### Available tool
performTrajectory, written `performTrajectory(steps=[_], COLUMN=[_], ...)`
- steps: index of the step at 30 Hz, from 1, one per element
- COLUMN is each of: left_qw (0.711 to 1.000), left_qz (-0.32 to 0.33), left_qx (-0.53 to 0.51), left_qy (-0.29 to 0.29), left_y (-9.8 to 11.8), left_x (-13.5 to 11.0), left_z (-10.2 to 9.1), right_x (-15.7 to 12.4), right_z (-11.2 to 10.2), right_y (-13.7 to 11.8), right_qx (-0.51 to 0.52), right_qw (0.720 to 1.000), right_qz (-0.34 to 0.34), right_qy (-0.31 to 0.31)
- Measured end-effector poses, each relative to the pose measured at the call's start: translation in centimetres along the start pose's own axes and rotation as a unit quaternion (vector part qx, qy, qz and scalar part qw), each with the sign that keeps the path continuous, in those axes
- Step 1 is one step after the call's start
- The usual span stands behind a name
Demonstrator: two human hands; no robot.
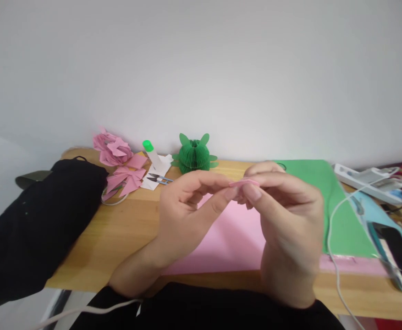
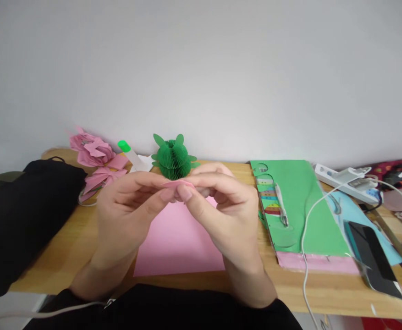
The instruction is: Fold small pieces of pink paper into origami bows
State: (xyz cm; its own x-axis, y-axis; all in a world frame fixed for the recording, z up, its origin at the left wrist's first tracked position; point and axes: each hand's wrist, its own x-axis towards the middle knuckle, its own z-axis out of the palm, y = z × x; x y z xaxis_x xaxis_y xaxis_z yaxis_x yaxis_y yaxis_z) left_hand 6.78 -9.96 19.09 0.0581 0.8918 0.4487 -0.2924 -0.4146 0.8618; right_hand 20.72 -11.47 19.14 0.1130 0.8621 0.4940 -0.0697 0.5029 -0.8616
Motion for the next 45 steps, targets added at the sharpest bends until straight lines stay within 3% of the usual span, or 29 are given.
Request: performTrajectory(steps=[5,14,22,27,33,38,45], left_qw=[0.99,0.955,0.888,0.871,0.841,0.847,0.858], left_qz=[0.097,0.24,0.366,0.38,0.432,0.426,0.399], left_qx=[0.103,0.172,0.275,0.309,0.319,0.312,0.32], left_qy=[0.006,0.001,-0.039,-0.029,-0.067,-0.061,-0.053], left_y=[-0.1,-0.7,-1.0,-1.1,-0.7,-0.9,-0.4], left_x=[0.0,0.0,0.4,0.8,1.7,1.7,1.2], left_z=[-0.4,-0.1,-1.1,-1.5,-2.0,-2.0,-1.8], right_x=[0.0,-0.2,-0.3,-0.3,-0.1,0.1,0.0], right_z=[0.0,-0.1,-0.4,-0.5,-0.9,-1.0,-0.6], right_y=[-0.3,-0.6,-0.8,-0.8,-1.0,-1.1,-1.1], right_qx=[-0.016,-0.012,-0.015,-0.026,-0.055,-0.053,-0.06], right_qw=[1.0,0.999,0.999,0.999,0.997,0.996,0.997], right_qz=[0.016,0.017,0.031,0.026,0.03,0.013,-0.006], right_qy=[-0.008,-0.032,-0.032,-0.032,-0.045,-0.064,-0.041])
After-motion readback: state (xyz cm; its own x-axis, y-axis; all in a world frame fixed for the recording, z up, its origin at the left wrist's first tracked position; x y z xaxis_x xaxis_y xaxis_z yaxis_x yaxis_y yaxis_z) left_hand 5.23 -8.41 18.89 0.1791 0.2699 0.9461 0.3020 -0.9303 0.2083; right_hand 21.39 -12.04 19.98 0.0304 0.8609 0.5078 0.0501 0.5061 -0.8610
